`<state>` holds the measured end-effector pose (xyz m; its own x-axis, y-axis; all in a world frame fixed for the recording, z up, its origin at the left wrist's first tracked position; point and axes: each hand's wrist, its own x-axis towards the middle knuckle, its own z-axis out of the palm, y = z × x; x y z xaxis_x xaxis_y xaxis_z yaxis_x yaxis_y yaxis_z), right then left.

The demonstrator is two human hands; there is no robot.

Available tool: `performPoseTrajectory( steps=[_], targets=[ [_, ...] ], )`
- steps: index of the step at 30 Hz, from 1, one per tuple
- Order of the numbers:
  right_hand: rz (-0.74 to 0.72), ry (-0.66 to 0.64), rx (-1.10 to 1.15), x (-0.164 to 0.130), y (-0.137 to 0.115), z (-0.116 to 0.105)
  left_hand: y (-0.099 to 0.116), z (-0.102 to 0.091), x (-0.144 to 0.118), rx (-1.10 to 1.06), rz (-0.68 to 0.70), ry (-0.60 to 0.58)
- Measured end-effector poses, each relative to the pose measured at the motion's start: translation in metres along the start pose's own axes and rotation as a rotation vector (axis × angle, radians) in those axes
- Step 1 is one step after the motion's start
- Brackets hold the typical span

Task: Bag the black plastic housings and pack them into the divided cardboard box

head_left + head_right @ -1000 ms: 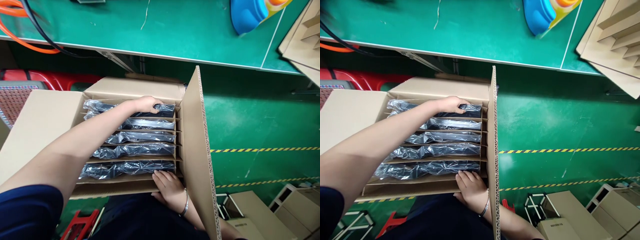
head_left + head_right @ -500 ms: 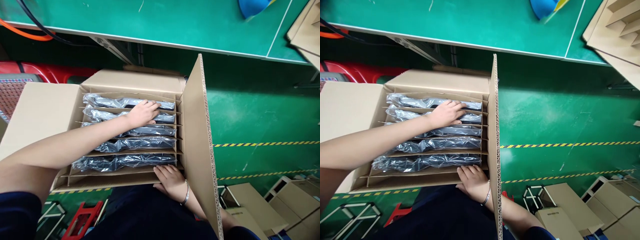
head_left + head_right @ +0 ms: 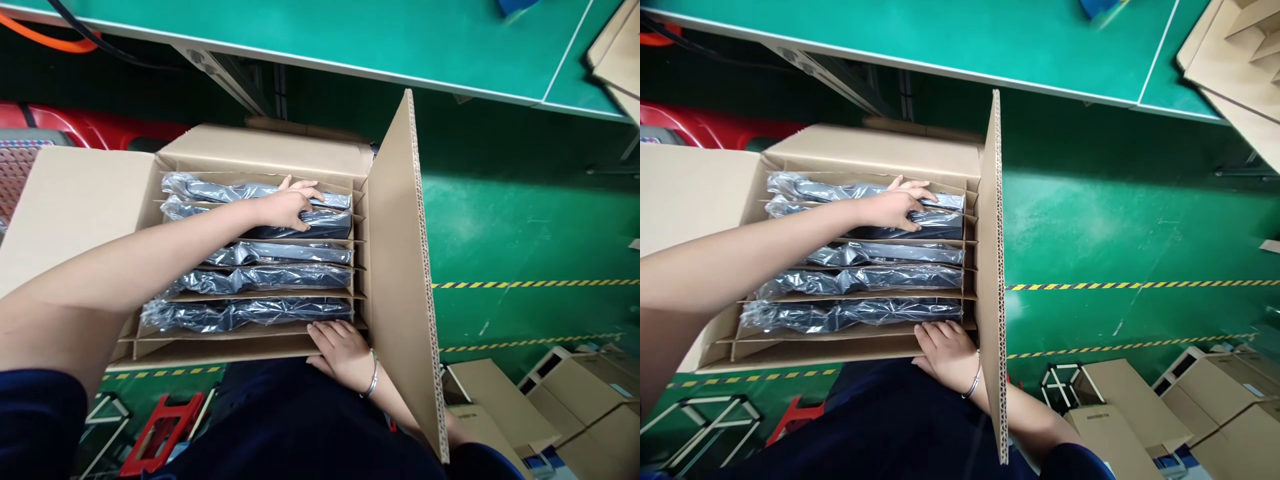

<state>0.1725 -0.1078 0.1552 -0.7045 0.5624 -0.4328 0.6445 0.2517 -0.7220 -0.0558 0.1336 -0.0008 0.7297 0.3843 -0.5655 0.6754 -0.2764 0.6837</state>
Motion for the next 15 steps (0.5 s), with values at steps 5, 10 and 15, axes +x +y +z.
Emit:
performPoseTrajectory(
  steps=[5, 10, 15],
  targets=[
    [0.003, 0.015, -0.003, -0.001, 0.000, 0.002, -0.006, 0.002, 0.001, -0.015, -0.002, 0.019],
    [-0.008, 0.042, -0.015, -0.001, 0.000, 0.002, 0.006, -0.001, -0.006, 0.017, -0.016, 0.013],
    [-0.016, 0.039, -0.002, -0.001, 0.001, 0.003, 0.037, 0.006, -0.036, 0.122, 0.134, 0.061]
  ],
)
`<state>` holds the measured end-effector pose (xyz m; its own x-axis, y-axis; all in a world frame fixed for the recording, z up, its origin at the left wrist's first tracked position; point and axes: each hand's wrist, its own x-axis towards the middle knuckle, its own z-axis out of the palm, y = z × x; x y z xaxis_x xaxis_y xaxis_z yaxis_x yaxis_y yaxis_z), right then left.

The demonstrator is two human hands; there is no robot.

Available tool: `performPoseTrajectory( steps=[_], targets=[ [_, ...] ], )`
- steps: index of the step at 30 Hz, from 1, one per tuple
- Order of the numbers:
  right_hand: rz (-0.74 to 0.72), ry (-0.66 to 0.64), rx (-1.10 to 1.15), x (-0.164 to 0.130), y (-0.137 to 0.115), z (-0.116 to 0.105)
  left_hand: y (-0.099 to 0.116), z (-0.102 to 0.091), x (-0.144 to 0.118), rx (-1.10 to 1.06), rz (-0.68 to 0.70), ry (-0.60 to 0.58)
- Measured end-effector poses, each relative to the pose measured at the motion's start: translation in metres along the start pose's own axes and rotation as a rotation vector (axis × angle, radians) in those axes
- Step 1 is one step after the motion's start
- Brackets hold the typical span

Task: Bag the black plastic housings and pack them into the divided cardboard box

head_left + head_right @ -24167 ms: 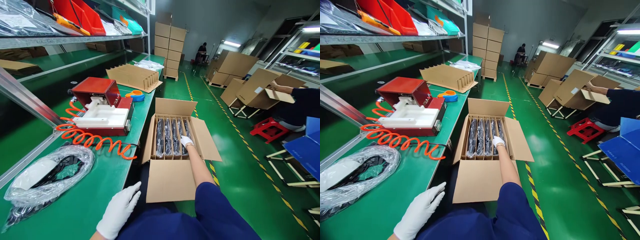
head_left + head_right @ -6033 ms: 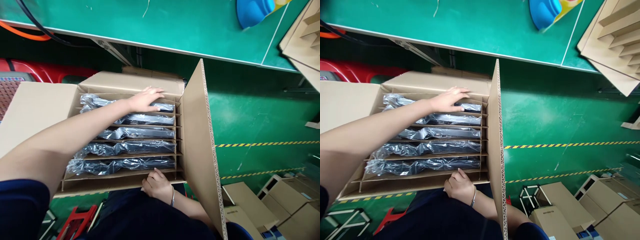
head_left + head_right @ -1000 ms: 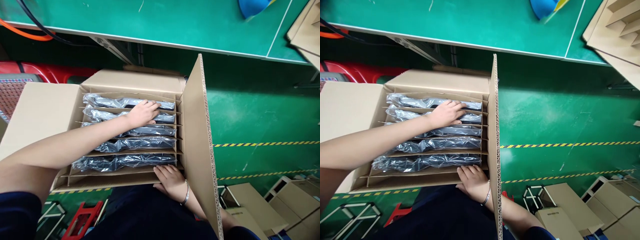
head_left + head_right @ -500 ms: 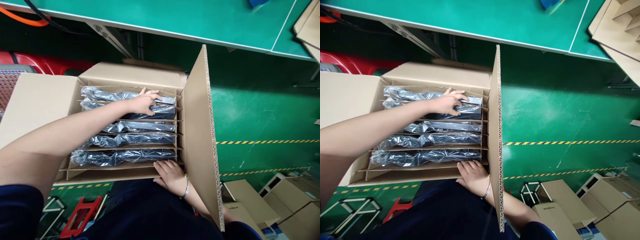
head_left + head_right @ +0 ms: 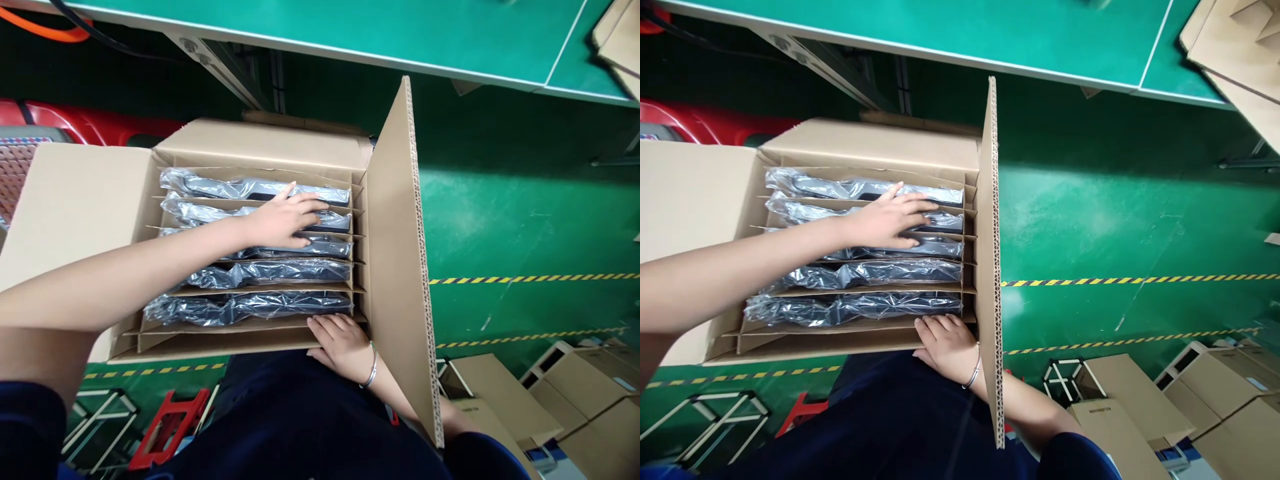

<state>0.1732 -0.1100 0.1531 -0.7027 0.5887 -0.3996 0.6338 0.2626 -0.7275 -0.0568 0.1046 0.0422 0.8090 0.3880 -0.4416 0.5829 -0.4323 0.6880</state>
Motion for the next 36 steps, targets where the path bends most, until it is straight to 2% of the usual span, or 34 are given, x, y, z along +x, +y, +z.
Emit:
performPoseTrajectory(
  steps=[3, 8, 13, 16, 19, 24, 32, 36],
  targets=[
    [0.004, -0.016, 0.006, 0.000, 0.000, 0.001, 0.013, 0.007, -0.013, 0.086, 0.094, -0.007],
    [-0.015, 0.007, -0.002, 0.000, 0.001, 0.003, 0.014, 0.021, -0.019, 0.191, 0.184, 0.018],
    [-0.025, 0.026, -0.023, 0.000, 0.002, 0.002, 0.014, 0.028, -0.018, 0.208, 0.184, 0.080],
    [-0.032, 0.035, -0.031, 0.000, 0.002, 0.002, 0.011, 0.034, -0.015, 0.125, 0.130, 0.041],
    [-0.022, 0.017, -0.028, -0.001, 0.002, 0.003, 0.005, 0.038, -0.011, -0.059, 0.016, 0.024],
    [-0.023, 0.015, -0.031, -0.001, 0.001, 0.002, -0.006, 0.036, -0.013, -0.270, -0.077, 0.034],
    [-0.040, 0.024, -0.052, 0.000, 0.001, 0.001, -0.015, 0.032, -0.017, -0.293, -0.120, 0.037],
    [-0.044, 0.032, -0.063, 0.000, 0.001, 0.003, -0.008, 0.031, -0.021, -0.247, -0.124, 0.071]
  ],
)
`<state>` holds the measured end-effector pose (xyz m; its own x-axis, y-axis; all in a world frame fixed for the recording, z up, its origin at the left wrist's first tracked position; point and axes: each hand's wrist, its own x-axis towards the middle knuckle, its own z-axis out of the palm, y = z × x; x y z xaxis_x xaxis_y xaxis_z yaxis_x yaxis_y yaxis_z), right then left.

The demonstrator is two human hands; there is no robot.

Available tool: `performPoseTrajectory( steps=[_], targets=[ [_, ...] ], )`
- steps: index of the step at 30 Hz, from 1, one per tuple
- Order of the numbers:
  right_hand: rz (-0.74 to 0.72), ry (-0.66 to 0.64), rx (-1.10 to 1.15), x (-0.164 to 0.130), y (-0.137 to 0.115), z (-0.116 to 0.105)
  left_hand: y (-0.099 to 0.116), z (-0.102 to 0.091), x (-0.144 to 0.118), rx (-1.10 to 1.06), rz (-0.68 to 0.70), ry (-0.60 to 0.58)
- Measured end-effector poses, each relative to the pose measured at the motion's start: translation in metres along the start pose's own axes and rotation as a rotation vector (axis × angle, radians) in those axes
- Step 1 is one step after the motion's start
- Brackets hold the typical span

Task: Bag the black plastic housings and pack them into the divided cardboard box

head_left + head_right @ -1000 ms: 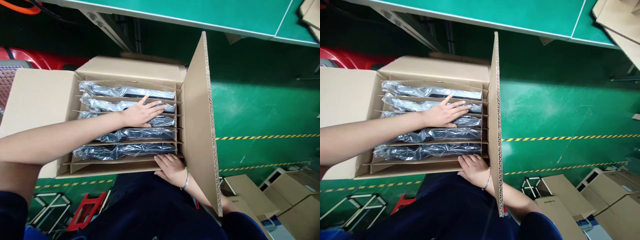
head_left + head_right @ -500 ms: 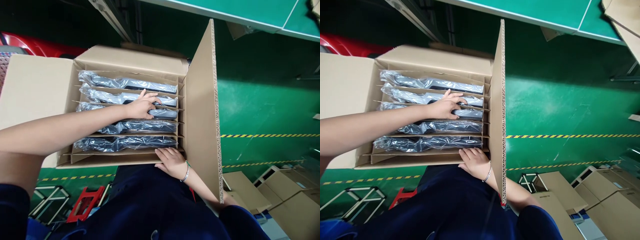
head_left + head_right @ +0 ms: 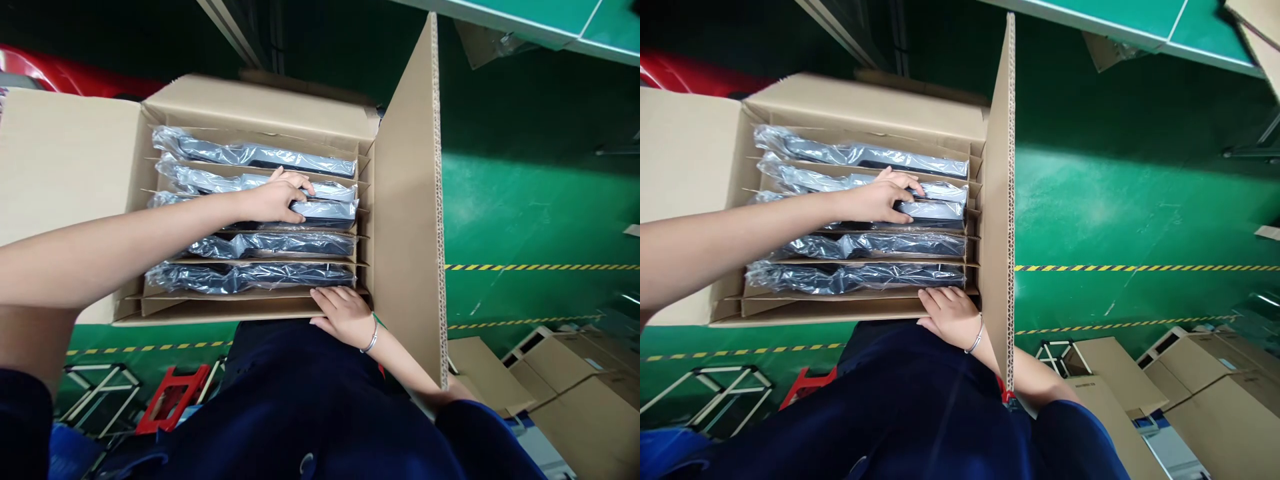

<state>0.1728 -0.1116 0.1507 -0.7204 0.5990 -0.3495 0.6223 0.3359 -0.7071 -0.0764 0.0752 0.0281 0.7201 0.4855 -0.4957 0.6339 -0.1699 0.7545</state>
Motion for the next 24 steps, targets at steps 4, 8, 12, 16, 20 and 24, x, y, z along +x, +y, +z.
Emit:
performPoseTrajectory(
  steps=[4, 8, 12, 16, 20, 24],
  targets=[
    [0.009, -0.039, 0.013, 0.000, 0.001, 0.001, 0.023, 0.001, -0.023, 0.121, 0.043, 0.143],
    [0.021, -0.061, 0.025, 0.000, 0.001, 0.002, 0.044, 0.018, -0.050, 0.347, 0.299, -0.002],
    [0.031, -0.070, 0.030, 0.001, 0.000, 0.002, 0.060, 0.036, -0.056, 0.570, 0.309, -0.020],
    [0.026, -0.071, 0.013, 0.001, -0.001, 0.000, 0.072, 0.036, -0.046, 0.609, 0.152, -0.071],
    [0.025, -0.074, -0.004, 0.001, -0.002, -0.002, 0.066, 0.029, -0.041, 0.413, -0.028, -0.085],
    [0.035, -0.076, 0.000, 0.001, -0.003, -0.002, 0.053, 0.027, -0.040, 0.251, -0.049, -0.055]
  ],
)
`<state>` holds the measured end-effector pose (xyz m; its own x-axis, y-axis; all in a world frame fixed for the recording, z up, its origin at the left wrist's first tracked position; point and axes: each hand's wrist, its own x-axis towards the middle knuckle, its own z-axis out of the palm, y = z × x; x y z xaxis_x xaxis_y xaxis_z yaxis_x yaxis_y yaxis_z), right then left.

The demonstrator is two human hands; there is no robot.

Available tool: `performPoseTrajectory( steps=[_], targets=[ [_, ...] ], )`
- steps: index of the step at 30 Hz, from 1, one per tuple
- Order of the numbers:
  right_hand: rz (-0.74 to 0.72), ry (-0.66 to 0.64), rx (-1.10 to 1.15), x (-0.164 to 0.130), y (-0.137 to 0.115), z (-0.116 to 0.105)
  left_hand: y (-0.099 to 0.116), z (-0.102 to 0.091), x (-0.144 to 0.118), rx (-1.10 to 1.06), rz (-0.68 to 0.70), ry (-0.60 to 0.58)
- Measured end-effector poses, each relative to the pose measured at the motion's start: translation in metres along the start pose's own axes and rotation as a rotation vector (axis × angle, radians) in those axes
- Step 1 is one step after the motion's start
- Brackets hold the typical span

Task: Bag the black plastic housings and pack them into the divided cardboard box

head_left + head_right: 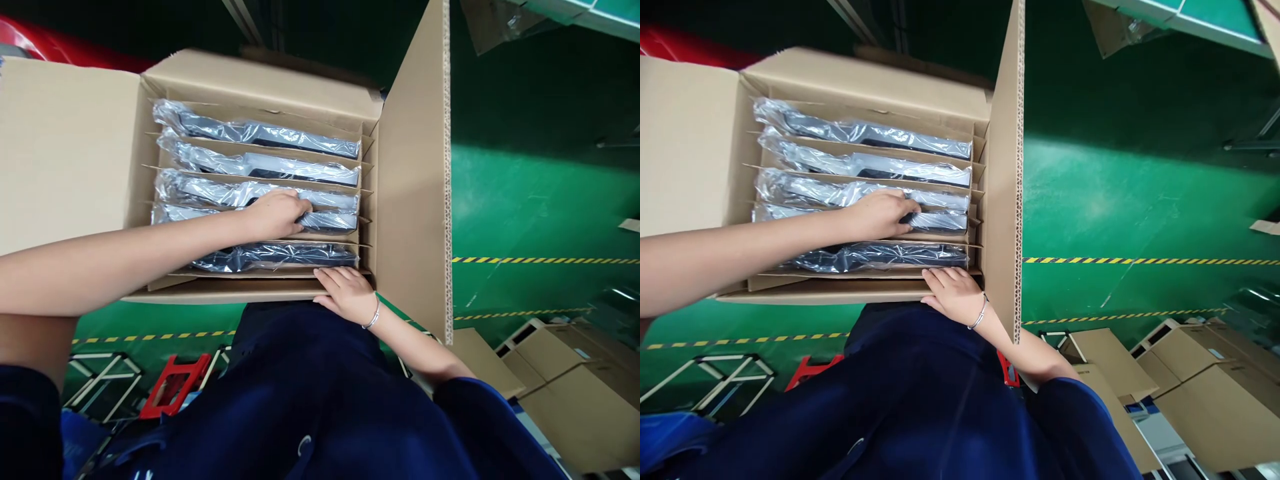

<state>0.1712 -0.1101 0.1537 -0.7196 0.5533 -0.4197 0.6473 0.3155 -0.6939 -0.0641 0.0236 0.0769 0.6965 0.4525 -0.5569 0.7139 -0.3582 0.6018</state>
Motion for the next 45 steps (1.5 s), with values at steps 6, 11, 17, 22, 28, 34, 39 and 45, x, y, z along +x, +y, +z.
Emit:
performPoseTrajectory(
  steps=[6, 11, 17, 22, 28, 34, 39, 45],
  targets=[
    [0.008, -0.011, -0.019, 0.000, -0.001, 0.000, 0.006, -0.003, -0.007, -0.027, -0.032, 0.025],
    [-0.069, 0.082, -0.070, -0.002, -0.002, 0.000, 0.027, 0.000, -0.042, 0.047, 0.147, 0.034],
    [-0.165, 0.123, -0.120, -0.010, -0.002, 0.007, 0.047, 0.017, -0.056, 0.135, 0.207, -0.022],
    [-0.182, 0.110, -0.148, -0.014, 0.001, 0.009, 0.034, 0.020, -0.043, -0.142, 0.087, 0.049],
    [-0.156, 0.041, -0.140, -0.013, 0.000, 0.009, 0.015, 0.018, -0.039, -0.384, 0.118, 0.020],
    [-0.167, 0.057, -0.158, -0.011, -0.001, 0.007, 0.017, 0.017, -0.039, -0.392, 0.101, -0.003],
    [-0.151, 0.016, -0.135, -0.012, 0.001, 0.008, 0.016, 0.019, -0.040, -0.372, 0.102, 0.010],
    [-0.109, -0.132, -0.179, -0.003, -0.004, 0.002, 0.016, 0.025, -0.039, -0.344, 0.094, 0.025]
  ],
)
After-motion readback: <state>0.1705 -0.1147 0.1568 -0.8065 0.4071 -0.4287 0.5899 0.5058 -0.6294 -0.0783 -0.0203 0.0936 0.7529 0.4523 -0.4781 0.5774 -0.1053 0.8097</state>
